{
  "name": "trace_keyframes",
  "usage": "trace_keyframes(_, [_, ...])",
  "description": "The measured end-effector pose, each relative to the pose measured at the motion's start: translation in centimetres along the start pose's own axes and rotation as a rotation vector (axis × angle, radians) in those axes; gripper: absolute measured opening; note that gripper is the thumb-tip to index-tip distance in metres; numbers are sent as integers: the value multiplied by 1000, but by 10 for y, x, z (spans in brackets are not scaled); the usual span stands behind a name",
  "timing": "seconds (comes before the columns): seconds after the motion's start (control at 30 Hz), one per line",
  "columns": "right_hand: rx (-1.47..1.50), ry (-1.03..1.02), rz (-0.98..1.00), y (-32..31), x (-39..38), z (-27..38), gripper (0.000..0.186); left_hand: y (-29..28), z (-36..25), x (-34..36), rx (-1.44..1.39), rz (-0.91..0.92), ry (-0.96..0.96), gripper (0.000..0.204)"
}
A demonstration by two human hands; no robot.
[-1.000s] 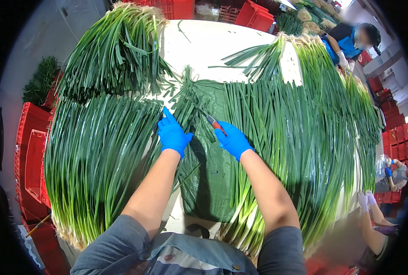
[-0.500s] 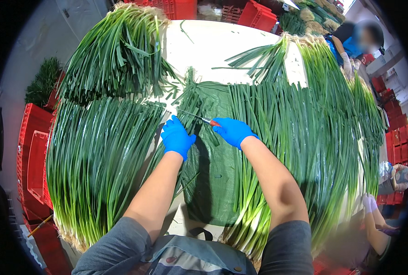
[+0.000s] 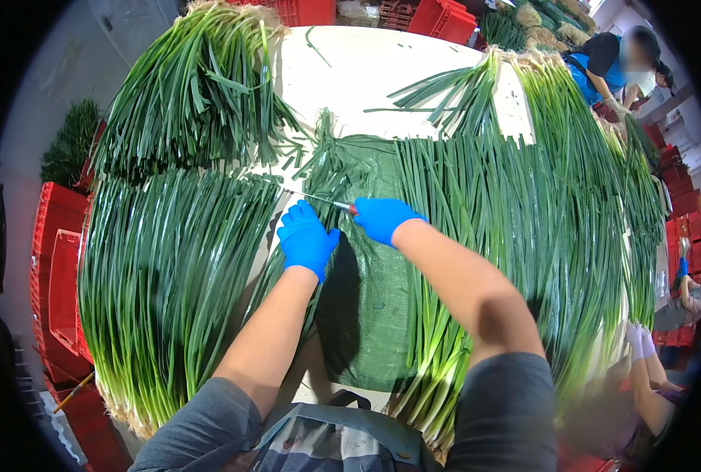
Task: The person trims the root ends of green onions using a knife on a table. The person repeatedly picks up bunches, cuts the roots, and places the trimmed onions into red crates. Other workers are visible in the background performing similar tasks.
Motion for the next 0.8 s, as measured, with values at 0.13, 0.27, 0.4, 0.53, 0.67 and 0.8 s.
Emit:
trace_keyframes(0.13, [-2,-41,-32,-3,-1,12,24,1,8,2,-24,-19,26,84])
trace_keyframes(0.27, [-8,88,21,-3,-36,-10,23,0,10,3,-22,-66,38,70])
trace_keyframes(0.4, [-52,168,21,7,-70,-34,23,-6,20,10,-96,-23,-57,59])
trace_keyframes(0.53, [21,224,11,0,-79,-26,24,-14,29,12,-178,-48,-81,69])
trace_keyframes(0.67, [258,303,-163,1,-94,-21,31,-36,26,3,-171,40,-42,104])
trace_keyframes(0.8, [336,468,-314,7,-95,-10,43,-60,40,-25,-487,136,120,115])
Point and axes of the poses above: each hand's wrist, its own x-axis towards the middle knuckle, its own y-axis out of the palm, z = x × y, the point moved 4 cm from there along x, towards the middle knuckle, and after that the axes turned 5 degrees about -x, right-handed, at the moved point
